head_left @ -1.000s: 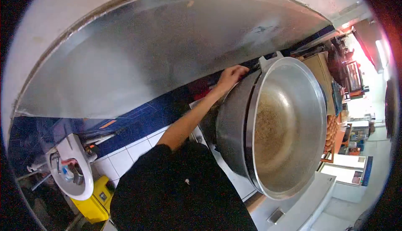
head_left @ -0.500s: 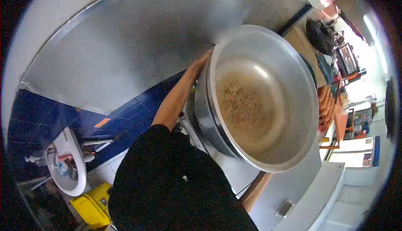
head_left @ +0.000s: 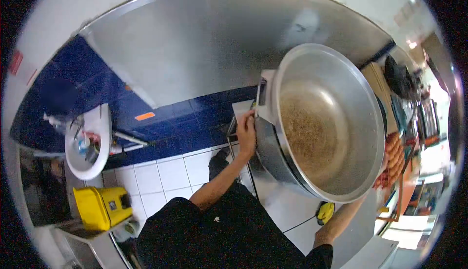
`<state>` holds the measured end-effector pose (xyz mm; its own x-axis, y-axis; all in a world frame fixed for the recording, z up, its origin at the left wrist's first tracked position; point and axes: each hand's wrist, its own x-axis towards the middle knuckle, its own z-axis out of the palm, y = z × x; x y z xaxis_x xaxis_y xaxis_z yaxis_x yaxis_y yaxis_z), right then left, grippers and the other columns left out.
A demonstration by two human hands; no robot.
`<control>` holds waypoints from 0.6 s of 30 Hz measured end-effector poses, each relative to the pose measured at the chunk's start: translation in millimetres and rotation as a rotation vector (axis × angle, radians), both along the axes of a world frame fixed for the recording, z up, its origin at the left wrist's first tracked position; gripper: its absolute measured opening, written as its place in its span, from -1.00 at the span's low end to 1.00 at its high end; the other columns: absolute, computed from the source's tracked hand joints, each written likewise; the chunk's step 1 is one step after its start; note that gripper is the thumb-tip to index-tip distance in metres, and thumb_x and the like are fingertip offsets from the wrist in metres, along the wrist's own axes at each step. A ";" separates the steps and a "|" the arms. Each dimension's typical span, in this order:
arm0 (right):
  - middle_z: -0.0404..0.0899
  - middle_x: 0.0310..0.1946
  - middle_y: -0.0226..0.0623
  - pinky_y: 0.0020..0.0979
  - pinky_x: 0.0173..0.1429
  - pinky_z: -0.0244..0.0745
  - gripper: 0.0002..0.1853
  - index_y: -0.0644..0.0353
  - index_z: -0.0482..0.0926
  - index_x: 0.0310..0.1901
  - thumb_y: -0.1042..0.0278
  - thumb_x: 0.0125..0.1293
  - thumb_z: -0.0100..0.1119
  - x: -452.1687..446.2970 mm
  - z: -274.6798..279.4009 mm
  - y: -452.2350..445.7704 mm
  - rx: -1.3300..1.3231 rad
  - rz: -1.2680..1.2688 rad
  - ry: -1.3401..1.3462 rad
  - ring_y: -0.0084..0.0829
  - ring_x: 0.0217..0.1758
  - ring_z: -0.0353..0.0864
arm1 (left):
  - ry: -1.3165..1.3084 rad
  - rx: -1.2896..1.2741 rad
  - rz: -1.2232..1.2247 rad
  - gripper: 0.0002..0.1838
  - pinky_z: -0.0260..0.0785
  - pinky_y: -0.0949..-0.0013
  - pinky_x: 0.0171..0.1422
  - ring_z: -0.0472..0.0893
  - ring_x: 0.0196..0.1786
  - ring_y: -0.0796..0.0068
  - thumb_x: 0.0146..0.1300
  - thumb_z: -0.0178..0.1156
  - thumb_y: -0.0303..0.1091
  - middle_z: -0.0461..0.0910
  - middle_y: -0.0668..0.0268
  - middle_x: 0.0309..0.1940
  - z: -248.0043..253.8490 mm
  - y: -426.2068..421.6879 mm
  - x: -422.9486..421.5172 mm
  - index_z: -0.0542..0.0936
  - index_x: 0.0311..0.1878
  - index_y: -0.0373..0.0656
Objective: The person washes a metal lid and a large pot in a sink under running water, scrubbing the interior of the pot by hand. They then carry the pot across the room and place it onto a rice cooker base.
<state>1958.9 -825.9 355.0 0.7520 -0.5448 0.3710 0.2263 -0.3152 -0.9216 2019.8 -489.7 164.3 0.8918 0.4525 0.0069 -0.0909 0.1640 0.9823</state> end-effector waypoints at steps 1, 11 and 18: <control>0.40 0.05 -0.23 -0.25 0.13 0.30 -0.61 0.09 0.41 0.11 0.08 0.35 -0.04 8.2 3.2 -4.8 -0.010 0.035 0.011 -0.30 0.02 0.38 | -0.029 0.005 0.059 -0.69 0.24 0.40 0.21 0.47 0.11 0.37 0.39 -0.11 -0.35 0.53 0.15 0.03 5.8 -0.7 -9.0 0.52 0.04 -0.29; 0.36 0.12 -0.22 -0.24 0.19 0.28 -0.60 0.03 0.38 0.16 0.10 0.35 -0.05 35.2 14.7 -22.3 -0.066 0.171 0.057 -0.29 0.10 0.35 | -0.104 0.059 0.124 -0.73 0.34 0.36 -0.05 0.54 -0.27 0.28 0.35 -0.14 -0.38 0.56 0.17 -0.36 -16.8 2.8 13.4 0.54 -0.21 -0.30; 0.32 0.17 -0.21 -0.23 0.23 0.27 -0.60 0.00 0.35 0.19 0.11 0.36 -0.06 31.3 17.4 -33.3 -0.040 0.207 0.040 -0.28 0.16 0.33 | -0.150 -0.013 0.150 -0.75 0.29 0.29 0.05 0.49 -0.12 0.21 0.25 -0.17 -0.45 0.50 0.11 -0.25 -43.6 -17.7 -14.0 0.49 -0.17 -0.30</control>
<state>1990.2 -859.3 372.4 0.8608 -0.3630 0.3567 0.2532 -0.3025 -0.9189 2005.8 -507.4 120.7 0.8039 0.5808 0.1278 -0.2599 0.1498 0.9539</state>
